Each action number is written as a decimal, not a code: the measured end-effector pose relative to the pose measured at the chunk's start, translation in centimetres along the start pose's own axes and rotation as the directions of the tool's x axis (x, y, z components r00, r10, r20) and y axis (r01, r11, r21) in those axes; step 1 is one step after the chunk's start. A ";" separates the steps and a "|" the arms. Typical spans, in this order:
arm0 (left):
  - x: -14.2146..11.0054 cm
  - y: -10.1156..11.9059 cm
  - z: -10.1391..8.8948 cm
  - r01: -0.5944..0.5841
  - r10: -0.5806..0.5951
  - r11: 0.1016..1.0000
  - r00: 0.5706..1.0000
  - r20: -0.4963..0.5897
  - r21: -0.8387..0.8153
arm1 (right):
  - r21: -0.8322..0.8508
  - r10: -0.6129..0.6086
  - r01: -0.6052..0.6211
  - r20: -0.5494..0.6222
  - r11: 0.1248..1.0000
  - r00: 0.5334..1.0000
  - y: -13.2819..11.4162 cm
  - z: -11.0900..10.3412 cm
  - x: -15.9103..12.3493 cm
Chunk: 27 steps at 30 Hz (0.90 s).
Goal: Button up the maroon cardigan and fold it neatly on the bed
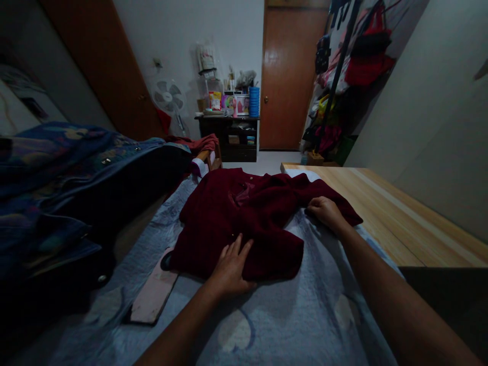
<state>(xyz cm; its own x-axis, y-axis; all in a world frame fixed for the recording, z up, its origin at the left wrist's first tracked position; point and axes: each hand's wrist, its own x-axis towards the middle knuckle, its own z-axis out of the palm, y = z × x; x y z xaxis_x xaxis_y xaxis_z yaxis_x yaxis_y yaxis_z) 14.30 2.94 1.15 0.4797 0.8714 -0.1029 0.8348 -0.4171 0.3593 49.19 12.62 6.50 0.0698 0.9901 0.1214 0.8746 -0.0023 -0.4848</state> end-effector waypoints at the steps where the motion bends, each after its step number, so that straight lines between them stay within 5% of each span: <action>1: 0.0 0.1 0.0 -0.001 0.001 1.000 1.000 -0.004 0.004 | 0.106 -0.005 0.003 0.016 0.994 1.000 0.1 -0.4 -0.5; 5: -0.1 0.3 0.0 0.005 -0.005 1.000 1.000 -0.003 0.022 | 0.400 0.018 -0.055 0.095 0.915 0.995 0.1 -1.8 -3.2; 9: -0.2 0.3 0.2 0.003 -0.003 1.000 1.000 -0.017 0.028 | 0.427 -0.015 -0.091 0.240 0.899 0.971 -0.1 -2.6 -5.8; 14: -0.2 0.1 0.6 0.003 -0.002 1.000 0.999 -0.032 0.029 | 0.398 -0.180 -0.052 0.523 0.916 0.833 -0.6 -2.9 -8.4; 18: -0.2 0.2 0.2 -0.003 0.003 1.000 1.000 -0.011 0.010 | 0.400 -0.253 -0.011 0.601 0.917 0.758 -1.5 -3.1 -8.9; 22: 0.0 0.2 -1.8 0.005 0.006 0.997 0.990 0.139 -0.076 | 0.541 -0.364 0.158 0.297 0.826 0.883 -2.9 -3.0 -7.4; 25: 0.5 0.3 -4.2 0.018 0.006 0.990 0.984 0.176 -0.137 | 0.796 -0.276 0.109 0.075 0.595 0.958 -4.0 -2.6 -5.5; 27: 1.2 0.5 -5.8 0.009 0.002 0.989 0.997 0.073 -0.147 | 0.896 -0.172 0.021 0.062 0.443 0.983 -4.4 -2.2 -4.4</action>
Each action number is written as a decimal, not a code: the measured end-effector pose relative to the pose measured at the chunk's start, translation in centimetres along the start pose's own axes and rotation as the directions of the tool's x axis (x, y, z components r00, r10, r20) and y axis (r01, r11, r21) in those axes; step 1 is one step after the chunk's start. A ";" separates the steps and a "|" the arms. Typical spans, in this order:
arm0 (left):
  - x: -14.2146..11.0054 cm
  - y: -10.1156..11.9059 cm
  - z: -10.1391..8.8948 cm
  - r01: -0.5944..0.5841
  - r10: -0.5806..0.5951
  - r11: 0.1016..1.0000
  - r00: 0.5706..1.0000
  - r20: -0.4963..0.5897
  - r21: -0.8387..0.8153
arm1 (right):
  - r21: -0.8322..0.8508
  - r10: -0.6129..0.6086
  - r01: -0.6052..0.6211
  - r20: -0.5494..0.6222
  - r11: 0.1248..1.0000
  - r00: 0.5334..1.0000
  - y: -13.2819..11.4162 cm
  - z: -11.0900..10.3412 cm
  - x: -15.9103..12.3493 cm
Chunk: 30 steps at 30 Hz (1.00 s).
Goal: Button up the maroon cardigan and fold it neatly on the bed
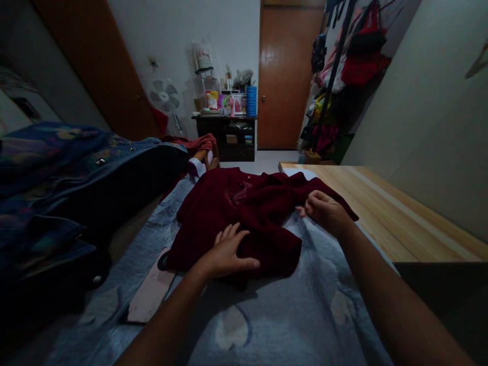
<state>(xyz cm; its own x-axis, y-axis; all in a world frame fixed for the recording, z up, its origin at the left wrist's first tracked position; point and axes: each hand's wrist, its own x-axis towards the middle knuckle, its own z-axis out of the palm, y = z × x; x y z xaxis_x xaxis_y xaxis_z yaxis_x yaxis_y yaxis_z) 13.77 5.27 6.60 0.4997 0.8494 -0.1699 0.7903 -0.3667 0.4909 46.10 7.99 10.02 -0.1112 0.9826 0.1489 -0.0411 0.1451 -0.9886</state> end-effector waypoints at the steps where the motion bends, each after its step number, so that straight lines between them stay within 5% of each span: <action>1: 0.4 0.3 -0.7 -0.012 0.012 1.000 0.997 -0.074 0.002 | 0.027 0.048 -0.047 -0.031 0.999 0.998 0.2 0.0 0.6; 4: 2.1 1.3 -2.2 -0.070 0.077 0.997 0.959 -0.274 0.036 | -0.222 0.165 -0.196 -0.149 0.955 0.975 1.0 -0.5 2.3; 6: 3.7 2.1 -2.6 -0.117 0.137 0.990 0.930 -0.340 0.078 | -0.550 0.113 -0.251 -0.272 0.796 0.955 2.0 -1.1 3.5; 9: 6.7 3.4 -2.6 -0.182 0.219 0.973 0.922 -0.319 0.143 | -0.845 -0.023 -0.294 -0.339 0.447 0.941 3.7 -1.7 5.5; 13: 11.1 5.2 -2.4 -0.213 0.258 0.952 0.944 -0.206 0.219 | -0.900 0.046 -0.291 -0.292 0.325 0.955 5.4 -1.5 7.6; 17: 14.9 6.3 -2.0 -0.210 0.256 0.940 0.955 -0.149 0.269 | -0.907 0.143 -0.231 -0.192 0.352 0.971 5.3 -1.0 8.1; 21: 18.0 6.7 -1.2 -0.217 0.265 0.942 0.949 -0.171 0.257 | -0.770 -0.099 -0.017 -0.104 0.637 0.990 4.3 -0.9 7.3; 23: 19.4 6.8 -0.5 -0.219 0.264 0.950 0.943 -0.202 0.221 | -0.641 -0.290 0.108 -0.185 0.760 0.939 3.9 -0.9 7.1; 26: 21.0 7.0 0.6 -0.206 0.236 0.968 0.940 -0.246 0.141 | -0.589 -0.470 0.224 -0.306 0.777 0.828 3.5 -1.1 7.3; 28: 21.5 7.3 1.1 -0.204 0.216 0.976 0.939 -0.266 0.073 | -0.545 -0.468 0.243 -0.321 0.802 0.823 3.3 -1.1 7.6; 30: 21.6 7.5 1.4 -0.240 0.218 0.970 0.928 -0.302 -0.037 | -0.406 -0.329 0.180 -0.333 0.896 0.884 3.1 -0.9 7.7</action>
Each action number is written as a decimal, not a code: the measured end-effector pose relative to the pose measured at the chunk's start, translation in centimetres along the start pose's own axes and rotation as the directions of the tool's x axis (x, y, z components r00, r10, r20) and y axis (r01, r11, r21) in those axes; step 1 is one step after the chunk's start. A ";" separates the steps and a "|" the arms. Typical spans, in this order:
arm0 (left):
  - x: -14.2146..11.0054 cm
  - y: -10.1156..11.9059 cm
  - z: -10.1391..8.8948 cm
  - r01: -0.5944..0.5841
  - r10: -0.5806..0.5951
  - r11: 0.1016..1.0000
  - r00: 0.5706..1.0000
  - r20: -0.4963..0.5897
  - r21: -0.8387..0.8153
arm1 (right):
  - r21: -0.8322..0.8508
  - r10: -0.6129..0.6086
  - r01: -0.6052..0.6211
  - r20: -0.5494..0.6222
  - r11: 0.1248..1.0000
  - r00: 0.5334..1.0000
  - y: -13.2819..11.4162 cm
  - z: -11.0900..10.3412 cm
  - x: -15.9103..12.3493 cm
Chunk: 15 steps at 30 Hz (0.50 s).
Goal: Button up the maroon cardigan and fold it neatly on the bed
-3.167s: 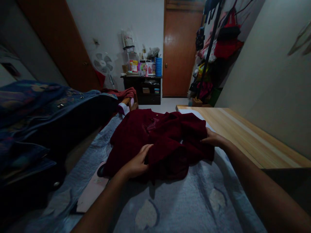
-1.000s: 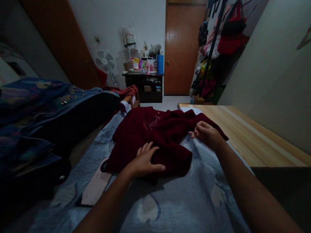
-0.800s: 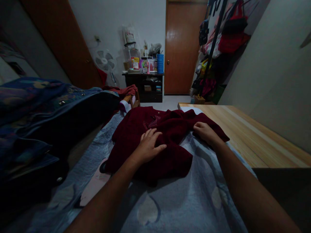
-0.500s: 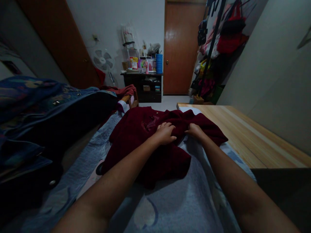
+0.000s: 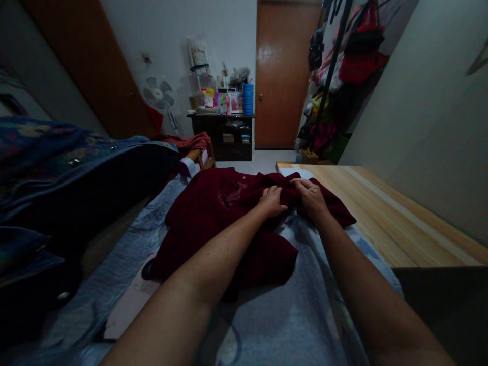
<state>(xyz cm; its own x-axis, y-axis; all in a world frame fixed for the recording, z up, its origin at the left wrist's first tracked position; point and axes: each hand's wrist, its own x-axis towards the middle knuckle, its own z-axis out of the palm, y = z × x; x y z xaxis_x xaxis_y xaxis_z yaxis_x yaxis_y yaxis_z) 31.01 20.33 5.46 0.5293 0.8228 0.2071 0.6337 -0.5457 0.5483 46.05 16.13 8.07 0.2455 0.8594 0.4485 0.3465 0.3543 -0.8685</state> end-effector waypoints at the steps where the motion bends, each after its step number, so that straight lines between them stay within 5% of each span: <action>1: -0.1 0.2 0.0 -0.007 0.005 0.995 1.000 -0.020 -0.098 | 0.069 0.091 -0.094 0.041 0.993 0.995 -0.2 0.1 -0.1; 4: -0.8 1.4 -0.6 0.005 -0.004 0.821 1.000 0.004 -0.571 | 0.240 0.269 -0.303 0.166 0.922 0.949 -1.3 0.3 -0.9; 6: -1.6 2.5 -1.2 0.078 0.016 0.519 0.995 0.101 -0.851 | 0.312 0.277 -0.351 0.257 0.883 0.926 -2.1 0.2 -1.5; 9: -2.9 3.8 -1.9 0.215 0.056 0.167 0.972 0.227 -0.962 | 0.325 0.258 -0.365 0.327 0.873 0.909 -3.0 -0.3 -2.2; 11: -3.9 4.2 -2.2 0.274 0.001 0.155 0.961 0.278 -0.949 | 0.265 0.284 -0.373 0.321 0.889 0.903 -3.3 -0.9 -2.6; 15: -6.3 3.9 -3.1 0.276 -0.177 0.332 0.958 0.228 -0.902 | 0.187 0.377 -0.424 0.240 0.886 0.895 -3.2 -2.2 -3.5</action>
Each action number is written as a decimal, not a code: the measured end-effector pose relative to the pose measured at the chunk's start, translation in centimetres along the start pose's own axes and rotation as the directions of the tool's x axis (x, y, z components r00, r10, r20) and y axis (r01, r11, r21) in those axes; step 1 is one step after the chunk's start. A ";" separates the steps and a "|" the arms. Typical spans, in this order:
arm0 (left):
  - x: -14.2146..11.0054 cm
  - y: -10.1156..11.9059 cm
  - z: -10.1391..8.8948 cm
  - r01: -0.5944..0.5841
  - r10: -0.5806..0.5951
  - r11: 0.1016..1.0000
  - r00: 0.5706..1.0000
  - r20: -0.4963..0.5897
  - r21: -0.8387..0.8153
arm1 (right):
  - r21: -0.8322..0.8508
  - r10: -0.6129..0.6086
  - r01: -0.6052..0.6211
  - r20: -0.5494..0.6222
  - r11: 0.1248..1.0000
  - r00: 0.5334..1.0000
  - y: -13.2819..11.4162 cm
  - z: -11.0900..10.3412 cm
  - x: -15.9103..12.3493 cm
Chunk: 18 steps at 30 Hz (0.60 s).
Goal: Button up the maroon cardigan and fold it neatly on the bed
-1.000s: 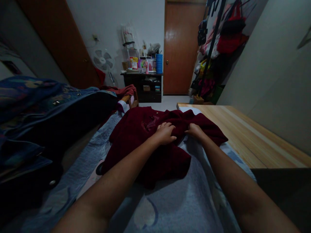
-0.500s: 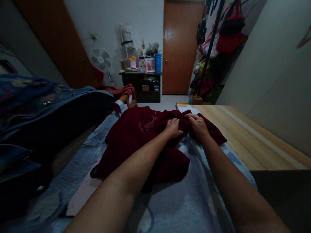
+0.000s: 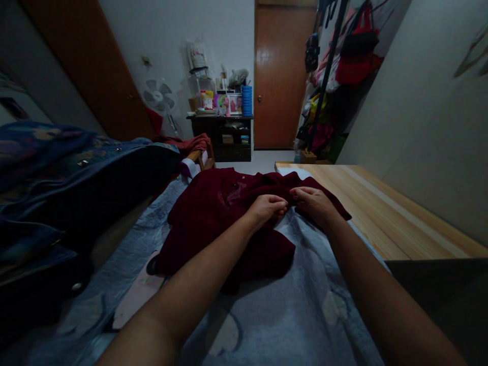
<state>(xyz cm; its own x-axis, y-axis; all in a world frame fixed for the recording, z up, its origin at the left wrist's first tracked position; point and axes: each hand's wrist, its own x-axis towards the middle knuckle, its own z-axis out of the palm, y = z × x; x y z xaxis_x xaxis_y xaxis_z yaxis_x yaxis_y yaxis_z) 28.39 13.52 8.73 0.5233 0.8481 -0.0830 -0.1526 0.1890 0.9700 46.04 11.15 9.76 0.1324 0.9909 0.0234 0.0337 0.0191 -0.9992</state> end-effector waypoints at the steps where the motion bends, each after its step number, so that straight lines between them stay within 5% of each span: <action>1: -0.7 0.1 -0.4 -0.026 0.027 0.999 0.999 -0.036 0.029 | 0.017 0.003 -0.003 -0.019 1.000 1.000 0.2 -0.3 -0.3; 9: -5.7 1.4 -2.7 -0.257 0.311 0.937 0.922 -0.232 0.236 | -0.065 0.079 -0.079 0.001 0.995 0.997 2.2 -0.6 -2.5; 18: -7.5 1.0 -2.7 -0.330 0.411 0.881 0.889 -0.203 0.339 | -0.130 -0.066 0.088 0.166 0.988 0.984 -0.5 4.3 -4.7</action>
<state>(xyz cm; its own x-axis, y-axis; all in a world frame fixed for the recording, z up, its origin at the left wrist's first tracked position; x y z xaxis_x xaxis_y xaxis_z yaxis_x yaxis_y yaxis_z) 22.01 8.68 9.75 0.2319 0.9321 0.2784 -0.0227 -0.2809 0.9595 41.11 7.11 10.05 -0.0366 0.9958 0.0839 0.1742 0.0891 -0.9807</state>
